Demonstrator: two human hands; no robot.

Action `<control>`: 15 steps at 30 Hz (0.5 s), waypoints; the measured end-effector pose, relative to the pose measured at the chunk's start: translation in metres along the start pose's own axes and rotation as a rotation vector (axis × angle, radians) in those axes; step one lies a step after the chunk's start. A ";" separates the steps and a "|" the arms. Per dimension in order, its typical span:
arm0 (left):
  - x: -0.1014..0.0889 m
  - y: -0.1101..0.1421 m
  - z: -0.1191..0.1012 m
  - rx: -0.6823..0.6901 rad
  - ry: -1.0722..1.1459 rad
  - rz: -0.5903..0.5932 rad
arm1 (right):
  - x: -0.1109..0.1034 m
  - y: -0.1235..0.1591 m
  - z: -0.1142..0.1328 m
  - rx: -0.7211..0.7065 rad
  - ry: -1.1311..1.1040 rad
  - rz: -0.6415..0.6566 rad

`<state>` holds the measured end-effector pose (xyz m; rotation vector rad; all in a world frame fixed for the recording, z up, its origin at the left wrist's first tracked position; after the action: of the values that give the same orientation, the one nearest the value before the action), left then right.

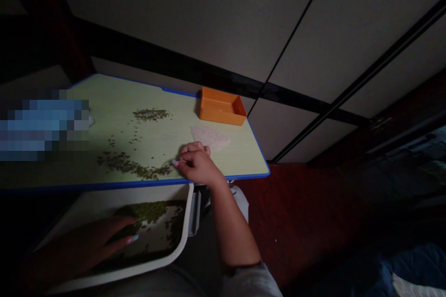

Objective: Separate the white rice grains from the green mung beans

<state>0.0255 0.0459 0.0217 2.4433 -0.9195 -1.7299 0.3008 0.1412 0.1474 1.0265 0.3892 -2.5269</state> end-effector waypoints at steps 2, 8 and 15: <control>-0.001 0.000 0.000 0.004 0.006 -0.013 | 0.001 -0.001 0.000 0.003 0.004 0.004; 0.000 0.001 0.002 0.027 -0.003 -0.038 | 0.001 -0.001 0.001 -0.023 0.008 0.020; 0.002 0.001 0.004 0.028 0.004 -0.049 | 0.000 0.002 -0.001 -0.081 -0.028 0.025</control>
<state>0.0219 0.0456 0.0185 2.5068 -0.8971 -1.7383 0.3023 0.1401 0.1465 0.9584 0.4642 -2.4789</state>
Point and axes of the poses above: each hand's wrist, its own y-axis away from the middle knuckle, its own x-axis out of the palm, z = x × y, the point moved 3 cm from there along -y, towards the middle knuckle, and after that the axes turned 6 degrees about -y, right-handed, at the moved point
